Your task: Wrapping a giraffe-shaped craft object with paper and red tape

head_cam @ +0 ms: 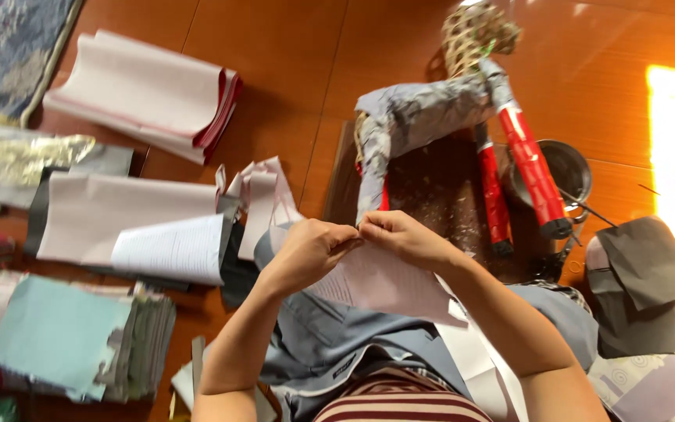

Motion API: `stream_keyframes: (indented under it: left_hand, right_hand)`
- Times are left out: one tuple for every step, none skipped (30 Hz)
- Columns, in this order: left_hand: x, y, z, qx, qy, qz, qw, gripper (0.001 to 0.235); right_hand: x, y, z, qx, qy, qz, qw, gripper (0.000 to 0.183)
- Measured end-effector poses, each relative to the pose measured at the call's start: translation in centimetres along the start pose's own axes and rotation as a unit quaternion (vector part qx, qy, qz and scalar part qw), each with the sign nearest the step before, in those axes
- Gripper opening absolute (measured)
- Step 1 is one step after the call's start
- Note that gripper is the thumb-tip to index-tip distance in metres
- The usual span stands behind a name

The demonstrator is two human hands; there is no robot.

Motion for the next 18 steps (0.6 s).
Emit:
stream_keyframes:
  left_hand:
    - [-1.2, 0.2, -0.8, 0.009, -0.009, 0.037, 0.999, 0.009]
    - [-1.6, 0.0, -1.5, 0.013, -0.019, 0.034, 0.999, 0.009]
    - [-1.9, -0.1, -2.2, 0.017, -0.03, 0.049, 0.998, 0.009]
    - [-2.4, -0.3, -3.0, 0.021, -0.041, 0.064, 0.997, 0.009]
    - [-3.4, -0.9, -3.6, 0.025, -0.052, 0.059, 0.997, 0.009]
    - [-4.6, -1.5, -4.3, 0.027, -0.065, 0.069, 0.995, 0.008]
    - [-5.8, -1.9, -5.3, 0.029, -0.08, 0.078, 0.993, 0.008]
    - [-6.5, -2.1, -6.0, 0.034, -0.093, 0.072, 0.993, 0.008]
    - [-7.4, -2.3, -6.8, 0.026, -0.111, 0.09, 0.989, 0.009]
    - [-8.2, -2.5, -7.6, 0.017, -0.129, 0.109, 0.986, 0.012]
    - [-10.4, -1.6, -7.9, 0.025, -0.14, 0.102, 0.985, 0.012]
    - [-12.4, -0.5, -8.1, 0.027, -0.143, 0.098, 0.985, 0.012]
    - [-14.4, 0.6, -8.2, 0.028, -0.143, 0.095, 0.985, 0.012]
    - [-16.1, 2.0, -8.7, 0.034, -0.152, 0.088, 0.984, 0.012]
    - [-17.0, 2.3, -8.7, 0.093, -0.119, 0.091, 0.984, 0.009]
    - [-17.8, 2.6, -8.8, 0.15, -0.087, 0.094, 0.98, 0.007]
    - [-18.5, 3.9, -9.2, 0.156, -0.09, 0.093, 0.979, 0.007]
    - [-17.9, 4.0, -9.9, 0.234, -0.051, 0.198, 0.951, 0.027]
  right_hand:
    - [0.6, 1.2, 0.1, -0.01, 0.047, 0.116, 0.992, 0.03]
    - [2.4, 2.4, 0.6, -0.02, 0.05, 0.118, 0.992, 0.03]
    - [4.6, 3.7, 1.1, -0.026, 0.072, 0.16, 0.984, 0.031]
    - [6.7, 5.0, 1.5, -0.031, 0.094, 0.2, 0.975, 0.033]
    - [8.4, 5.2, 1.6, -0.043, 0.099, 0.202, 0.973, 0.033]
    - [9.9, 5.9, 1.7, -0.076, 0.093, 0.183, 0.976, 0.02]
    - [11.5, 6.7, 1.6, -0.112, 0.087, 0.164, 0.976, 0.032]
    - [11.7, 6.8, 0.7, -0.126, 0.092, 0.165, 0.974, 0.032]
    - [12.7, 6.5, 0.0, -0.113, 0.146, 0.198, 0.963, 0.032]
    - [13.6, 6.2, -0.8, -0.099, 0.2, 0.228, 0.948, 0.033]
    - [14.0, 6.8, -0.6, -0.112, 0.205, 0.224, 0.946, 0.033]
    - [15.0, 7.0, -0.6, -0.096, 0.243, 0.246, 0.933, 0.033]
    - [15.9, 7.2, -0.7, -0.077, 0.281, 0.267, 0.919, 0.033]
    - [15.4, 7.9, -0.6, -0.087, 0.286, 0.263, 0.918, 0.033]
    - [15.2, 7.0, -0.2, -0.034, 0.286, 0.217, 0.933, 0.028]
    - [14.8, 6.1, 0.2, 0.019, 0.283, 0.171, 0.944, 0.025]
    - [13.3, 6.6, 0.1, 0.013, 0.283, 0.167, 0.945, 0.025]
    - [11.2, 5.4, 0.4, 0.061, 0.235, 0.033, 0.97, 0.02]
Point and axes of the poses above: each hand's wrist, its own z-axis towards the middle knuckle, its own y-axis out of the palm, x = y × z, the point moved 9 cm from there along z, towards the middle knuckle, and after that the axes turned 12 degrees about -z, right-handed, at the moved point
